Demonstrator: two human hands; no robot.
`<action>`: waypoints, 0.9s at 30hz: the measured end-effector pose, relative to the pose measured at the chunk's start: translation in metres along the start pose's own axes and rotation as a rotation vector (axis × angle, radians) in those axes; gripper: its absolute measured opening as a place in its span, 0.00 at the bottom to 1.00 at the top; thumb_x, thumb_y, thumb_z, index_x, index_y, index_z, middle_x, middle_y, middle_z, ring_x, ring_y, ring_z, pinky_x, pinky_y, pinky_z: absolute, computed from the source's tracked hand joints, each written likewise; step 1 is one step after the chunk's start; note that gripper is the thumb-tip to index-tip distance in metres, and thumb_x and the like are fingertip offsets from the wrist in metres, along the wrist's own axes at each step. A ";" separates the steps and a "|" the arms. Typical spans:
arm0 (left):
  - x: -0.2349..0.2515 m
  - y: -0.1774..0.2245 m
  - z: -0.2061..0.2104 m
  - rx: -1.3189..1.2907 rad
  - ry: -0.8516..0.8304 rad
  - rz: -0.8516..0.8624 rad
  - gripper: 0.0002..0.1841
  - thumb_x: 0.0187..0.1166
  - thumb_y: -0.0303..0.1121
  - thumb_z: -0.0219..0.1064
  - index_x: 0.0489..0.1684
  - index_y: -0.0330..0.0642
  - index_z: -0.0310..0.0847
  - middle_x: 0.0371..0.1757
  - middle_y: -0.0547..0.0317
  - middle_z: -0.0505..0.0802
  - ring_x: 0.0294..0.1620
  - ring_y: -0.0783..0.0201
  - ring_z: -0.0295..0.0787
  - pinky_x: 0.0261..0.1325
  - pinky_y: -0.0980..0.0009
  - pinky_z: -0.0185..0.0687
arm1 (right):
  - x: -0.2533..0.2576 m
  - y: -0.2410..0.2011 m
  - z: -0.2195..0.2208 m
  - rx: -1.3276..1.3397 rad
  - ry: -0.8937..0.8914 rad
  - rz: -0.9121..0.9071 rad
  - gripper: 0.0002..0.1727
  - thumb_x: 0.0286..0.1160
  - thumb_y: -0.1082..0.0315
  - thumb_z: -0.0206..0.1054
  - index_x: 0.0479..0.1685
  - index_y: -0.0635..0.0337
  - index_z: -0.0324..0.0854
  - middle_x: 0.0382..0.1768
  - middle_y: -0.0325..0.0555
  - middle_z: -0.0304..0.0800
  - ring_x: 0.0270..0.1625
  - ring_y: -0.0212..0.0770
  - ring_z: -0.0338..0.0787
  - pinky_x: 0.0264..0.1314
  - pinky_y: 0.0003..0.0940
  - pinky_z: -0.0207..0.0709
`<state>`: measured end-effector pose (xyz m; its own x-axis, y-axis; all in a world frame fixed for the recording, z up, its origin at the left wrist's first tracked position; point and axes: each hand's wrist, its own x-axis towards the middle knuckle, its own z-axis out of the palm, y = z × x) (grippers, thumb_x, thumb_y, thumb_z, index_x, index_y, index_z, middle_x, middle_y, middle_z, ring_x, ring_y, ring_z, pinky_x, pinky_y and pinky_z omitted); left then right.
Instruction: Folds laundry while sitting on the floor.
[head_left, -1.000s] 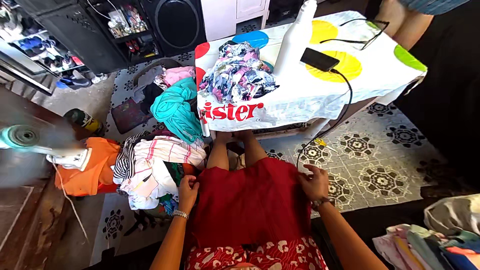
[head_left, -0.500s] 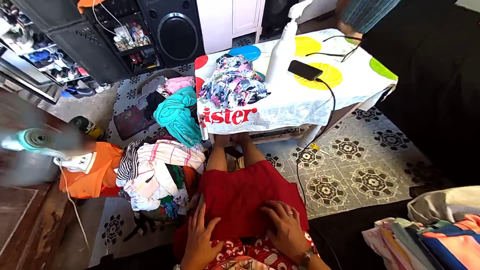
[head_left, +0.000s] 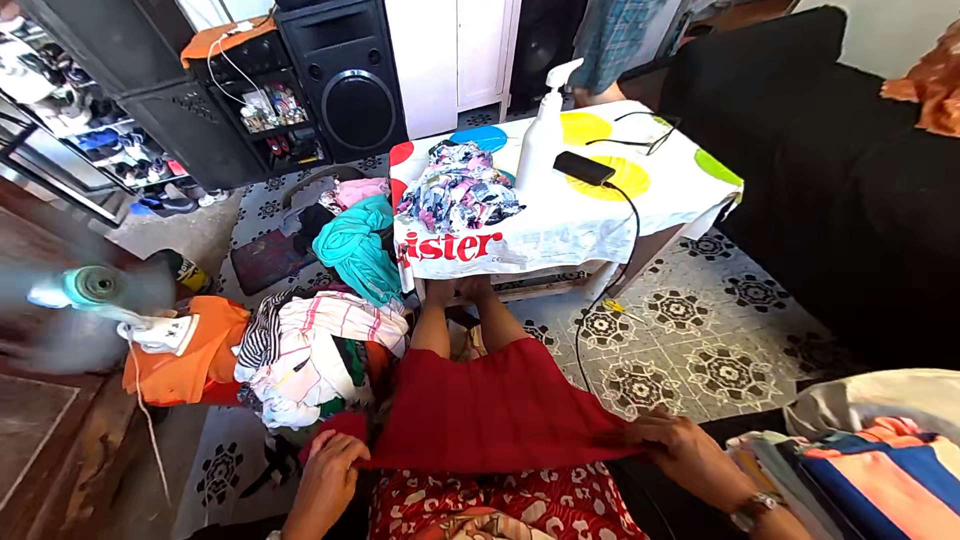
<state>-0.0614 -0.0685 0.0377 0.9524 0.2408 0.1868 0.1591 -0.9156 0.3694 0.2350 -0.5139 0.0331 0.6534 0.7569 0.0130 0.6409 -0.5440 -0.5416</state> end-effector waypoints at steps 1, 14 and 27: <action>-0.001 -0.005 -0.007 -0.031 -0.125 -0.006 0.12 0.63 0.16 0.65 0.32 0.40 0.93 0.39 0.52 0.97 0.50 0.48 0.95 0.74 0.38 0.72 | -0.002 0.010 -0.001 0.019 -0.050 0.018 0.12 0.57 0.84 0.71 0.33 0.59 0.96 0.41 0.53 0.97 0.55 0.64 0.93 0.61 0.72 0.77; 0.039 -0.034 -0.041 -0.325 -0.283 0.027 0.12 0.62 0.20 0.59 0.30 0.37 0.91 0.36 0.53 0.94 0.47 0.55 0.91 0.63 0.49 0.79 | 0.014 0.037 -0.006 0.761 0.102 0.173 0.14 0.65 0.76 0.55 0.32 0.54 0.88 0.49 0.36 0.97 0.60 0.33 0.92 0.70 0.34 0.82; 0.059 0.022 0.048 -0.036 -0.451 -0.216 0.23 0.75 0.28 0.66 0.72 0.46 0.82 0.77 0.43 0.80 0.79 0.41 0.75 0.77 0.42 0.70 | 0.062 0.017 0.097 0.404 0.242 0.860 0.20 0.90 0.69 0.54 0.69 0.77 0.77 0.60 0.77 0.86 0.65 0.70 0.87 0.72 0.65 0.73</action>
<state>0.0105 -0.0901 0.0133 0.9176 0.2531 -0.3066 0.3634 -0.8467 0.3887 0.2470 -0.4410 -0.0564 0.9270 0.0407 -0.3730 -0.2493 -0.6760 -0.6935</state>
